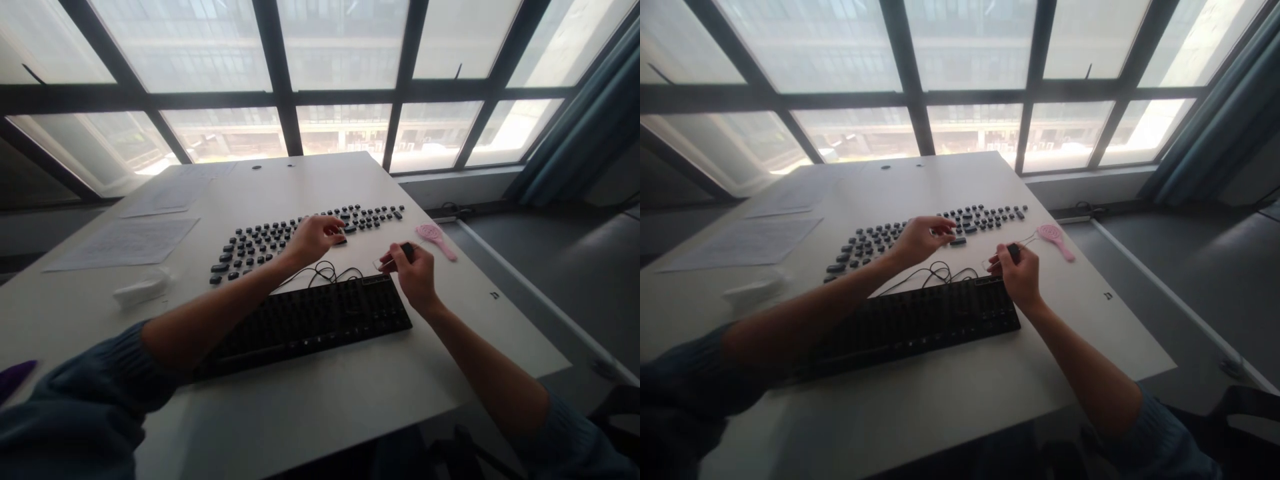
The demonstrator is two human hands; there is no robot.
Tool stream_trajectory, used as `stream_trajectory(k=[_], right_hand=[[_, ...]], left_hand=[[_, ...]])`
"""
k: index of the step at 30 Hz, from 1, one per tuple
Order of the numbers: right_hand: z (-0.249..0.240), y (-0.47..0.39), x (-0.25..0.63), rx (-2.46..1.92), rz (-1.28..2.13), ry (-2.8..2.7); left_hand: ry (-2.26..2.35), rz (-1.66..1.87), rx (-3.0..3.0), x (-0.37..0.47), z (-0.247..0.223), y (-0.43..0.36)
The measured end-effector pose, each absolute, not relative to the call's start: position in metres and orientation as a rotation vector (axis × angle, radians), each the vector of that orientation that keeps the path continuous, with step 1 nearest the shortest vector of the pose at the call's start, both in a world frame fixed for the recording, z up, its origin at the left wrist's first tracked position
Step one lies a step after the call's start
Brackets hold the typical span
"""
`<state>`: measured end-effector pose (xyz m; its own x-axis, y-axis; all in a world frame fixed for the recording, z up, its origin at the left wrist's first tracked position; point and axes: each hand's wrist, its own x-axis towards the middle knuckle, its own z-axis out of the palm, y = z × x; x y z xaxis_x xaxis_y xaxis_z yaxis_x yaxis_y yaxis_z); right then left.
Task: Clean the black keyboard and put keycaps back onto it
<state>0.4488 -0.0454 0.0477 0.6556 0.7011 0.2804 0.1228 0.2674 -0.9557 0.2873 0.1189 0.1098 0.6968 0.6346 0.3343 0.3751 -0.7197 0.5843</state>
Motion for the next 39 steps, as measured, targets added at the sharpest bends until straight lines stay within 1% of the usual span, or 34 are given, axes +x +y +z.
stream_trajectory(k=[6, 12, 19, 24, 27, 31, 33, 35, 39], right_hand=[[0.039, -0.034, 0.479, -1.266, 0.324, -0.747], [0.037, -0.029, 0.486, -1.263, 0.287, -0.733], [0.039, -0.030, 0.484, -1.258, 0.284, -0.764], [0.036, -0.029, 0.487, -1.272, 0.282, -0.764], [0.035, -0.029, 0.488, -1.275, 0.277, -0.761], [0.035, -0.029, 0.487, -1.272, 0.269, -0.788], [0.035, -0.029, 0.486, -1.270, 0.265, -0.804], [0.035, -0.029, 0.485, -1.265, 0.267, -0.810], [0.032, -0.029, 0.483, -1.268, 0.280, -0.828]], left_hand=[[0.873, 0.503, 2.564, 0.364, 0.072, 0.167], [0.938, 0.357, 2.604, 0.382, 0.044, 0.180], [0.932, 0.367, 2.654, 0.383, 0.035, 0.180], [0.889, 0.453, 2.670, 0.376, 0.051, 0.173], [0.834, 0.544, 2.697, 0.359, 0.071, 0.154], [0.623, 0.561, 2.745, 0.315, 0.083, 0.093], [0.499, 0.469, 2.745, 0.291, 0.078, 0.055], [0.486, 0.403, 2.715, 0.273, 0.066, 0.021], [0.643, 0.410, 2.662, 0.263, 0.043, -0.018]])
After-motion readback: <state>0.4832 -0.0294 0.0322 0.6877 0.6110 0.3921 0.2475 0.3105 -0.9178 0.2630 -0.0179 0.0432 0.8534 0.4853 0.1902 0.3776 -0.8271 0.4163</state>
